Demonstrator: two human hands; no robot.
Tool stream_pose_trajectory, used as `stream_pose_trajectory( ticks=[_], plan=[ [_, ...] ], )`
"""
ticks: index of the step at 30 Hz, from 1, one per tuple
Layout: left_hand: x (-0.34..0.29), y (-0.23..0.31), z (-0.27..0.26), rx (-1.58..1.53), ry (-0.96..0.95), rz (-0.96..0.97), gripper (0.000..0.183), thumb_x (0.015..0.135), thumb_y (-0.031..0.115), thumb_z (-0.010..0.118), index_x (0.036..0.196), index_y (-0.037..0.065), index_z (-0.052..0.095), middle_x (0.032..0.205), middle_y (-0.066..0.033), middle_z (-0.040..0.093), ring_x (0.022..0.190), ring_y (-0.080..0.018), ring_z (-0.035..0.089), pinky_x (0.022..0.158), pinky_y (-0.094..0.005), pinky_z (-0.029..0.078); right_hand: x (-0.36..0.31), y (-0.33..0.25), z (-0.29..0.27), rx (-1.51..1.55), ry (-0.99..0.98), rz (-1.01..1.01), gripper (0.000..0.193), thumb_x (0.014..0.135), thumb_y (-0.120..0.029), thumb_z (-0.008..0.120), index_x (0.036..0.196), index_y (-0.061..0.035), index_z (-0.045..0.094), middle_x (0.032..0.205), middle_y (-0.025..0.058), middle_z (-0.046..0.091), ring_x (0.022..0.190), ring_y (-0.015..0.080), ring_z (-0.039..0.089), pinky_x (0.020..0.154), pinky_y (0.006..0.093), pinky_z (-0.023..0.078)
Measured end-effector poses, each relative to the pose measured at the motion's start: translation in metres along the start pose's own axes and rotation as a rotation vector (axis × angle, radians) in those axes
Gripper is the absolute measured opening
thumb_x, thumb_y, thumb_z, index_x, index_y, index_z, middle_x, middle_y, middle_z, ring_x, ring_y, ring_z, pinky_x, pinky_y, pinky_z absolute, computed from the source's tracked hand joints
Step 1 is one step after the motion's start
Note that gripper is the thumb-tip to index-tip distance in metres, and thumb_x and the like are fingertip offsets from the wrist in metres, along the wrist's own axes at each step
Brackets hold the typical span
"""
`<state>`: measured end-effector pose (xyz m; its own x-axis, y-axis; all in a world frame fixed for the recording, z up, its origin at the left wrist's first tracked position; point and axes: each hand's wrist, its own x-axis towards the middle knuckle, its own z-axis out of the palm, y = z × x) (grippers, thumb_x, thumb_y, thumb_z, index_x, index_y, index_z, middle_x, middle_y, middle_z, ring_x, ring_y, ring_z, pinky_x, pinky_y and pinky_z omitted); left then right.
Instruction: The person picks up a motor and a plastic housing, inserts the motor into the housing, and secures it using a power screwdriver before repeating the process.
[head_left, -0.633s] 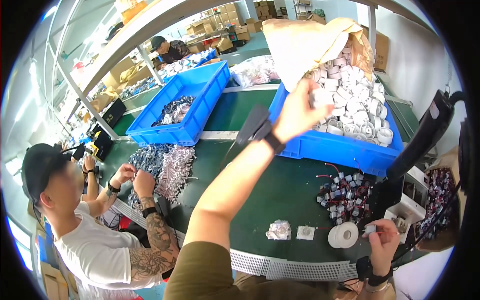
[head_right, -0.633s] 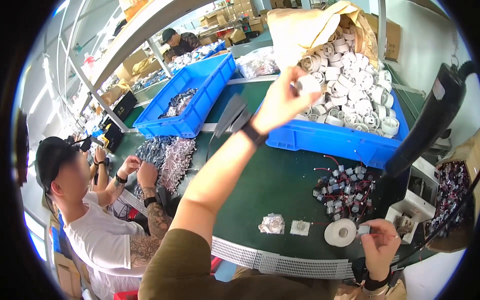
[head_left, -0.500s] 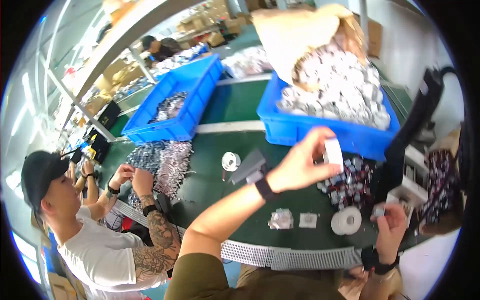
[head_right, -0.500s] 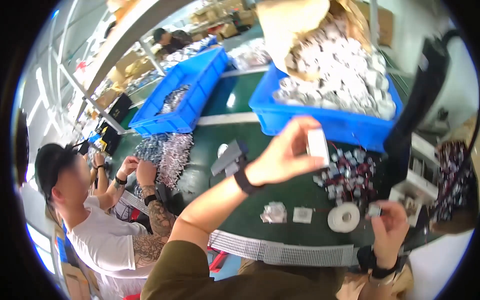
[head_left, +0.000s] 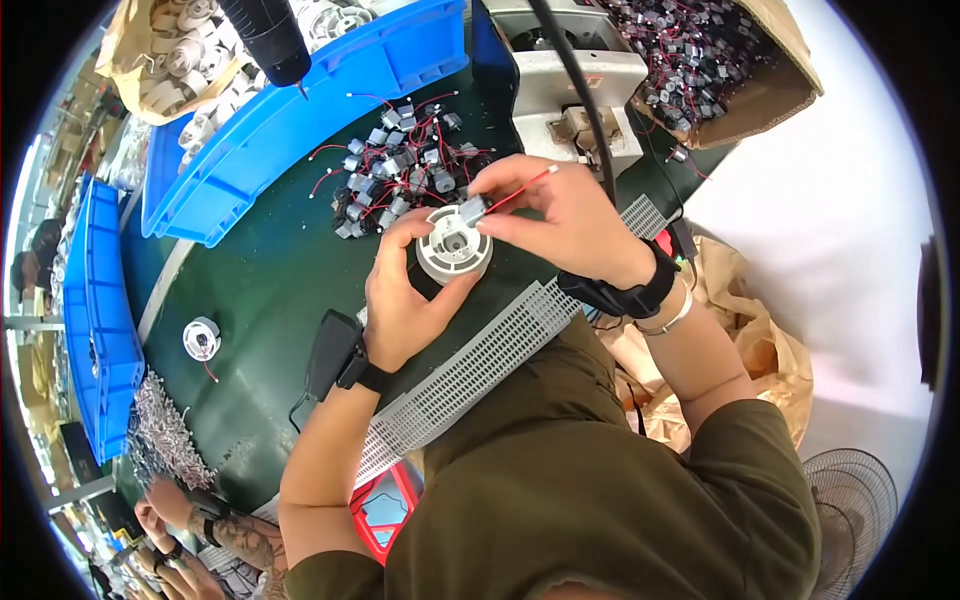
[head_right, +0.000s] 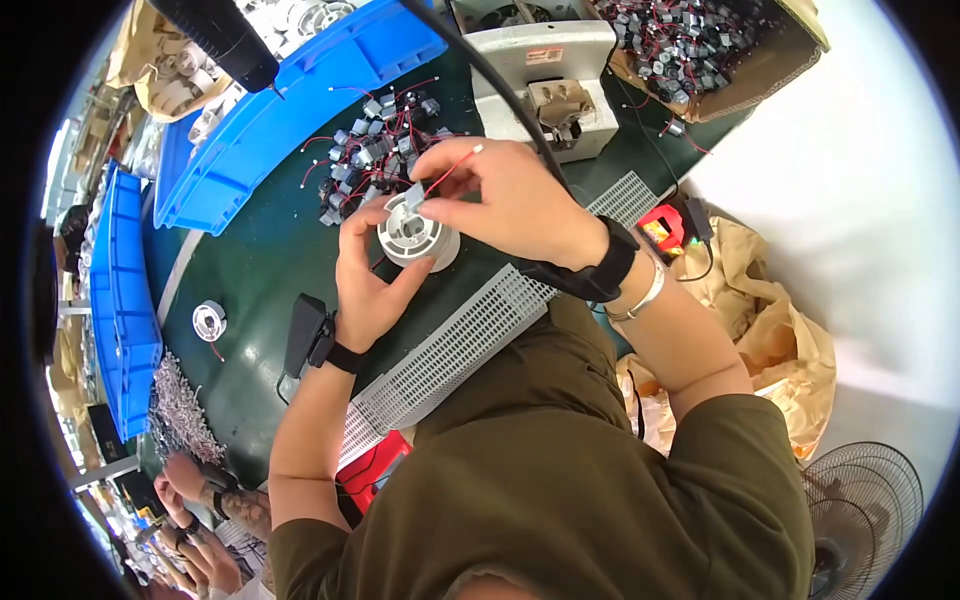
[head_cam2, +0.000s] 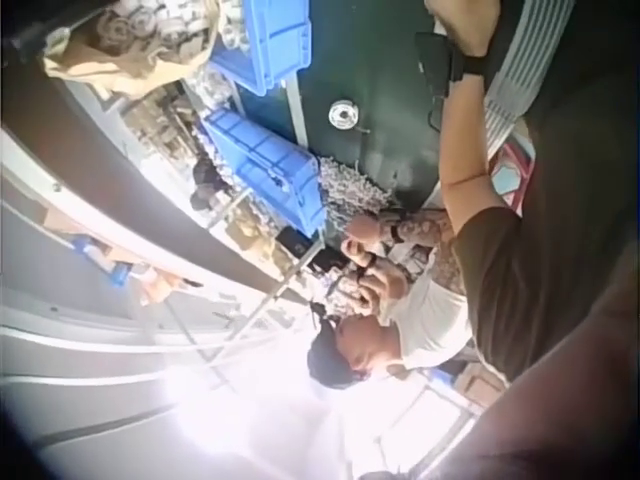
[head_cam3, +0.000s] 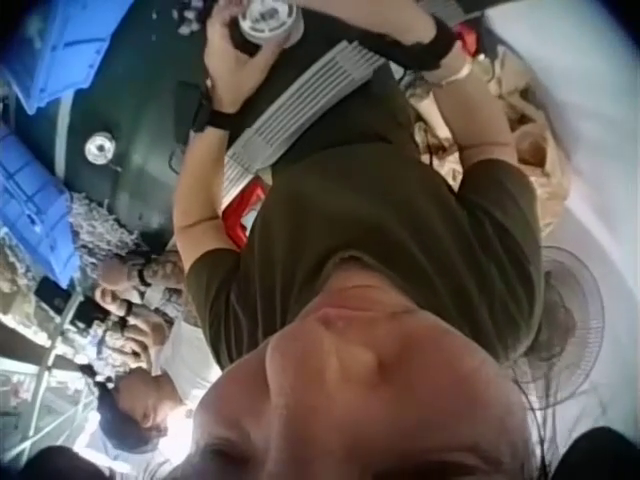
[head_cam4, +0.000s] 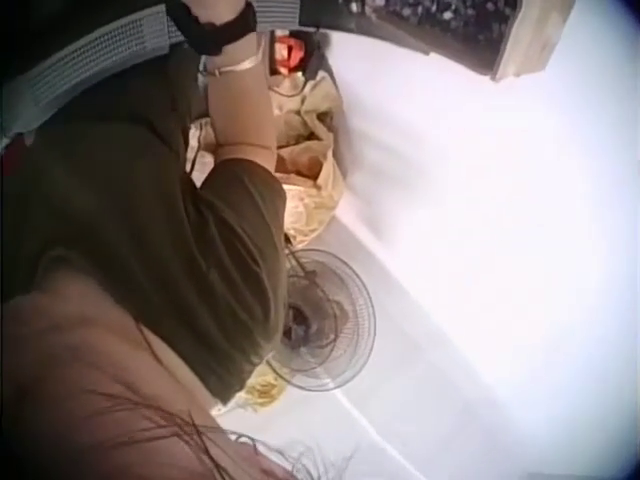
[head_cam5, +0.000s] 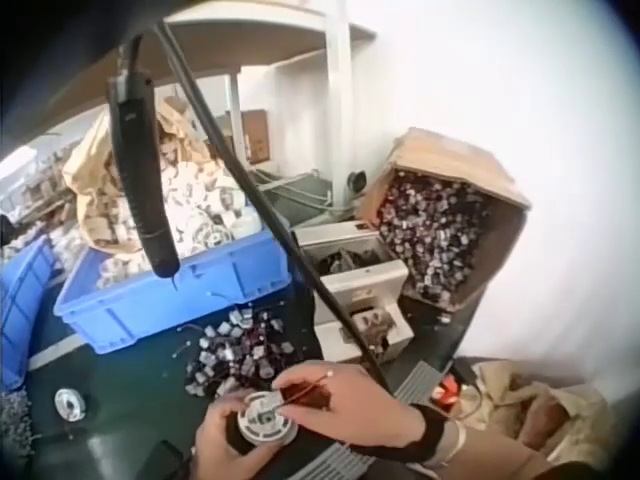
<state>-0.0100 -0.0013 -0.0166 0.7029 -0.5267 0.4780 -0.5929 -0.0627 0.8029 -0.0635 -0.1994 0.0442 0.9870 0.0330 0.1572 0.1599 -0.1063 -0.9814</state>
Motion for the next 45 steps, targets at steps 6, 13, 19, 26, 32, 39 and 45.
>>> stream_pose_trajectory(
  ticks=[6,13,19,26,32,39,45],
  plan=[
    [0.016,0.019,-0.002,0.206,0.002,0.087,0.066,0.064,0.008,0.08,0.12,0.001,0.044,0.114,-0.019,0.055,0.105,-0.0329,0.057,0.088,-0.0369,0.046,0.011,0.0,-0.003,-0.379,-0.063,-0.149,0.025,0.076,-0.004,0.069,0.099,0.0004,0.062,0.095,0.0081,0.062,0.086,0.0179,0.061,0.075,0.028,0.05],
    [0.027,0.031,-0.005,0.295,0.068,0.171,0.057,0.062,0.007,0.076,0.113,0.002,0.05,0.105,-0.0189,0.054,0.096,-0.0373,0.054,0.083,-0.0419,0.045,0.021,-0.012,0.02,-0.591,-0.023,-0.333,0.031,0.07,-0.006,0.07,0.095,-0.0019,0.054,0.087,0.0114,0.056,0.076,0.0267,0.057,0.068,0.0343,0.047],
    [0.012,0.012,0.015,0.234,0.158,0.19,0.058,0.063,0.009,0.073,0.115,-0.001,0.048,0.108,-0.0188,0.053,0.101,-0.0388,0.053,0.087,-0.0411,0.045,0.014,-0.019,0.028,-0.886,-0.143,-0.306,0.022,0.069,-0.006,0.066,0.087,-0.0021,0.054,0.086,0.0132,0.051,0.085,0.0334,0.051,0.074,0.0411,0.043],
    [-0.008,0.027,-0.004,0.255,0.202,0.108,0.061,0.066,0.019,0.079,0.114,-0.004,0.049,0.121,-0.0246,0.05,0.11,-0.0394,0.052,0.091,-0.042,0.045,0.016,-0.05,0.015,-0.694,-0.15,-0.302,0.032,0.075,-0.001,0.063,0.106,-0.0005,0.056,0.103,0.0115,0.053,0.09,0.0248,0.052,0.081,0.0333,0.043],
    [-0.007,0.022,-0.023,0.618,0.021,0.445,0.041,0.073,0.021,0.074,0.109,0.008,0.057,0.127,-0.0238,0.048,0.116,-0.0396,0.05,0.091,-0.0465,0.046,0.111,-0.082,0.042,-0.035,0.476,-0.52,0.059,0.085,-0.015,0.064,0.134,0.0026,0.035,0.126,0.0147,0.047,0.118,0.0228,0.046,0.103,0.0373,0.032],
    [0.001,0.014,-0.005,0.454,0.002,0.335,0.042,0.073,0.021,0.074,0.11,0.007,0.06,0.126,-0.0237,0.049,0.105,-0.0388,0.057,0.089,-0.0451,0.048,0.174,-0.106,0.025,-0.02,0.085,-0.383,0.052,0.085,-0.014,0.062,0.131,-0.0016,0.041,0.105,0.0064,0.058,0.097,0.015,0.053,0.089,0.0297,0.04],
    [0.005,0.002,-0.004,0.403,0.065,0.419,0.046,0.064,0.02,0.082,0.105,0.008,0.063,0.121,-0.0236,0.054,0.098,-0.0363,0.061,0.08,-0.0421,0.052,0.104,-0.118,0.003,0.204,0.113,-0.468,0.04,0.082,-0.016,0.06,0.116,0.0028,0.049,0.082,0.0059,0.057,0.077,0.0161,0.056,0.074,0.0293,0.044]
  ],
)
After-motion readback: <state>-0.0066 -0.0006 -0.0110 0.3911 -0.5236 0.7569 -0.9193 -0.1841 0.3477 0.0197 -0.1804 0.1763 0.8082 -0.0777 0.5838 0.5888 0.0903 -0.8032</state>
